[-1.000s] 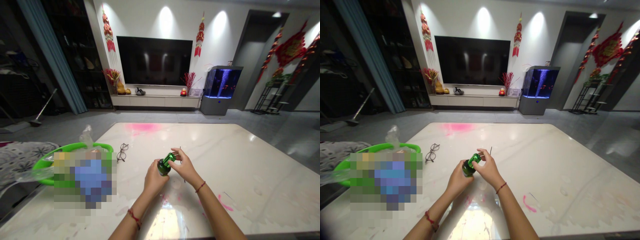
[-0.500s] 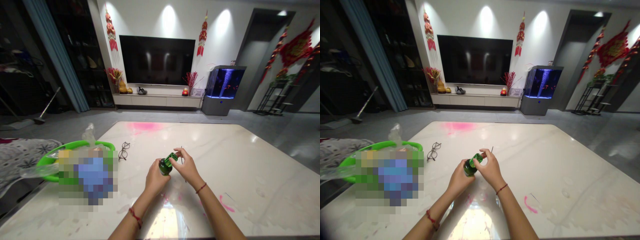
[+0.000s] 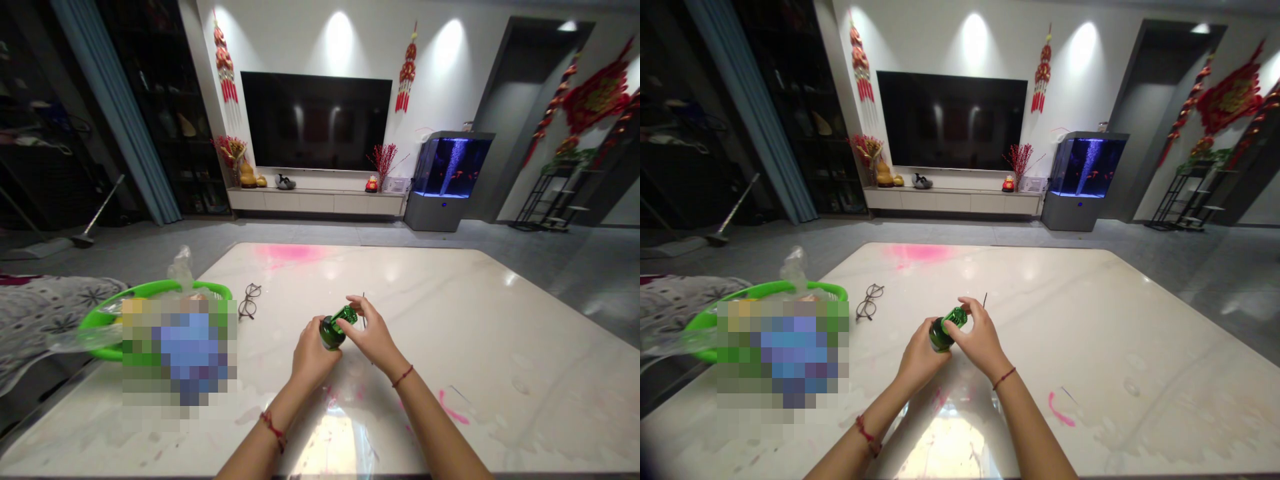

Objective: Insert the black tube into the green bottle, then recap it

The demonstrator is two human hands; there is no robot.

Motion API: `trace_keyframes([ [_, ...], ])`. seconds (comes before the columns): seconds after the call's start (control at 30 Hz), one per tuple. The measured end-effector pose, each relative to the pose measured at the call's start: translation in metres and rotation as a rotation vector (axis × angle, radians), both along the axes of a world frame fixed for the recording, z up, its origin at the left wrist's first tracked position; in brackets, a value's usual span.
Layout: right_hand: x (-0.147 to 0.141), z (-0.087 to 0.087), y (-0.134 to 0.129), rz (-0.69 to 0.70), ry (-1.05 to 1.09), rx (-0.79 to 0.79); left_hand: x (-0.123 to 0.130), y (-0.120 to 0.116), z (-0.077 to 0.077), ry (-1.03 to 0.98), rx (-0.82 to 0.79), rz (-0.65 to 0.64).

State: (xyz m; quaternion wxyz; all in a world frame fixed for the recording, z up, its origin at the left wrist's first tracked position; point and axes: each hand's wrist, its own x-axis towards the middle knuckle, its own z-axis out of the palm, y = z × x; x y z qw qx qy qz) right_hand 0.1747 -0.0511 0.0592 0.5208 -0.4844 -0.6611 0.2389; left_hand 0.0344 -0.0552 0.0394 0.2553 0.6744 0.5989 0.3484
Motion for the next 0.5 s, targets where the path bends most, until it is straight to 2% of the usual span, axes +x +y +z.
trace_keyframes([
  [0.1, -0.0016, -0.0003, -0.0005, -0.035, -0.054, 0.022, -0.0003, -0.0001, -0.0012, 0.009, 0.052, -0.001],
  [0.37, 0.0010, 0.0012, -0.0016, 0.059, -0.025, 0.006, -0.0002, 0.0002, -0.0039, 0.040, 0.047, -0.012],
  [0.5, 0.0011, -0.0013, -0.0006, 0.049, -0.017, -0.018, 0.0001, 0.0001, -0.0028, 0.036, 0.055, -0.013],
])
